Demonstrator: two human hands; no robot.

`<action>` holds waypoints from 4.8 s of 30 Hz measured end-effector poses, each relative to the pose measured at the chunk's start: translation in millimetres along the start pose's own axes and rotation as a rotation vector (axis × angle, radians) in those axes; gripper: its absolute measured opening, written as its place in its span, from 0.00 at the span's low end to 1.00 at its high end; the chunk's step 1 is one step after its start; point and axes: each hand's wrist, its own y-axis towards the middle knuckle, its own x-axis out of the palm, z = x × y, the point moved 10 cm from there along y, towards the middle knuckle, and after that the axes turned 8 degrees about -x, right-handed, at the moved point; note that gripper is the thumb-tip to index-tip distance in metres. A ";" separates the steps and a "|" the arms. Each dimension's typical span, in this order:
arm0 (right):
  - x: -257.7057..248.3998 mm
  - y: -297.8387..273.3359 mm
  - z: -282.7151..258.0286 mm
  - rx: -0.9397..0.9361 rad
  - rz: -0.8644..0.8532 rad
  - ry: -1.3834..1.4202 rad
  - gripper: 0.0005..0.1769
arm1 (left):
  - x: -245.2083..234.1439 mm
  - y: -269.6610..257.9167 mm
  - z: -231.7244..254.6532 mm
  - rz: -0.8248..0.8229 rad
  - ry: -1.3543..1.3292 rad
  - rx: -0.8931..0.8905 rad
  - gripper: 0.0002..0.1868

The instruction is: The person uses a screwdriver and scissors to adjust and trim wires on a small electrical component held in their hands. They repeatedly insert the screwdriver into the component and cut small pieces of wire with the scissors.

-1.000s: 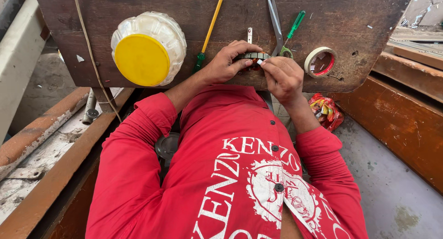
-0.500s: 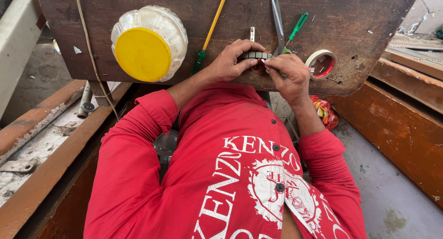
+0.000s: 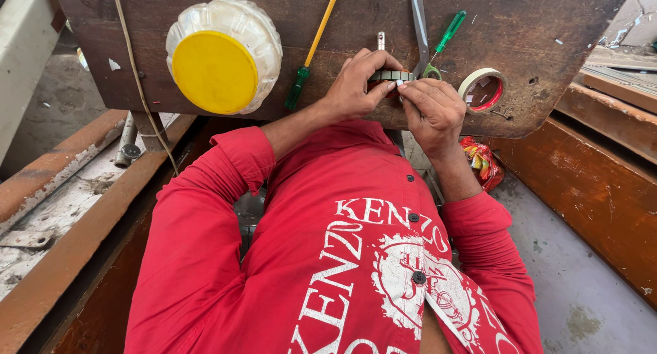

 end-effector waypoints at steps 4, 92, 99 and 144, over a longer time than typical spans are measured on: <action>1.1 1.9 -4.1 -0.018 -0.015 -0.039 0.11 | 0.9 0.2 -1.1 0.020 0.028 0.004 0.10; 5.9 -81.2 43.8 0.349 0.254 0.495 0.17 | 25.0 -41.5 46.1 -0.027 0.275 0.385 0.16; -0.4 -83.3 163.1 0.754 0.189 -0.115 0.19 | 13.4 -9.2 8.0 0.119 0.157 0.034 0.11; -96.0 -55.7 -73.7 0.055 0.387 0.383 0.16 | -7.5 -67.6 127.5 -0.055 -0.007 0.386 0.18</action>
